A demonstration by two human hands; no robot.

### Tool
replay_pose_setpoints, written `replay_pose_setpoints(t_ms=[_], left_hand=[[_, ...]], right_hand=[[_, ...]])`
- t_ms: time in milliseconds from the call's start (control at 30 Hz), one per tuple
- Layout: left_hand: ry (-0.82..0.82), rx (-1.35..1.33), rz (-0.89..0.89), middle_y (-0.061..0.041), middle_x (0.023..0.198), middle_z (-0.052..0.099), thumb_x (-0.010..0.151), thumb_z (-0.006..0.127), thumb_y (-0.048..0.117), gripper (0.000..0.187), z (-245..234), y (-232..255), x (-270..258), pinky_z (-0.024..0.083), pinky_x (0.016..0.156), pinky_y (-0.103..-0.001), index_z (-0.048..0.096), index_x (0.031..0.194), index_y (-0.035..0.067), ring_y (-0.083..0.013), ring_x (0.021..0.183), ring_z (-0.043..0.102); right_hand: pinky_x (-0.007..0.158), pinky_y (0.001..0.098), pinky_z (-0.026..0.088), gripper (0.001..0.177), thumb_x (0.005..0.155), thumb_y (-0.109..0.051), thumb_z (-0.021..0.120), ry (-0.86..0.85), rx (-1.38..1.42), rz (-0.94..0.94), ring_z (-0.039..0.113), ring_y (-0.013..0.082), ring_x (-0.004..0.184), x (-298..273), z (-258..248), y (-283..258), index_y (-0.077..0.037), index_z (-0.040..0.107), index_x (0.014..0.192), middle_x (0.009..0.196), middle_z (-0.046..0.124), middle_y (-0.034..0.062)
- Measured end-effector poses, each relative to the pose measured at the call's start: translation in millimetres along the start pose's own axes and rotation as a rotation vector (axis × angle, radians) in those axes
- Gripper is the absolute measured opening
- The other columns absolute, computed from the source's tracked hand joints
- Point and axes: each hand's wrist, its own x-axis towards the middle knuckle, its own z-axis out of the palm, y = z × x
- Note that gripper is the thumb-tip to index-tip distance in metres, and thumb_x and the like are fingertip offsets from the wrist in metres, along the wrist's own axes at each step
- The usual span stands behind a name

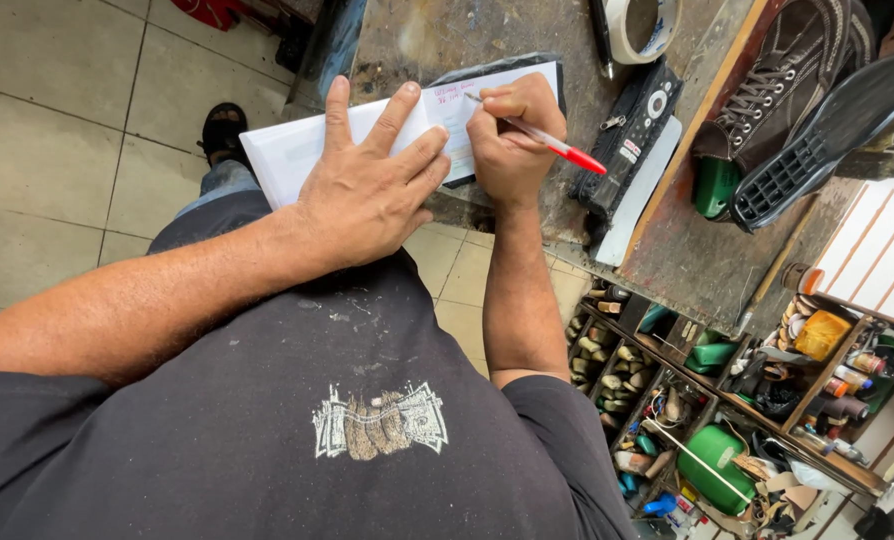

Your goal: The person handles a white sneaker, then writes on a document with a red pen. Afterward, they tear a piece of tape and place it on a dark patterned fabric item, which they then fold and manipulate by hand.

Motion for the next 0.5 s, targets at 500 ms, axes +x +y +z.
replay_pose_setpoints(t_ms=[500], left_hand=[[0.012, -0.009, 0.005, -0.005, 0.145, 0.057, 0.086, 0.075, 0.051, 0.059, -1.5, -1.8, 1.9, 0.017, 0.107, -0.084, 0.067, 0.131, 0.014, -0.0445, 0.152, 0.036]], right_hand=[[0.066, 0.0335, 0.05, 0.025, 0.07, 0.016, 0.058, 0.072, -0.048, 0.0, 0.059, 0.0203, 0.068, -1.8, 5.1, 1.9, -0.009, 0.055, 0.076, 0.077, 0.059, 0.0098]])
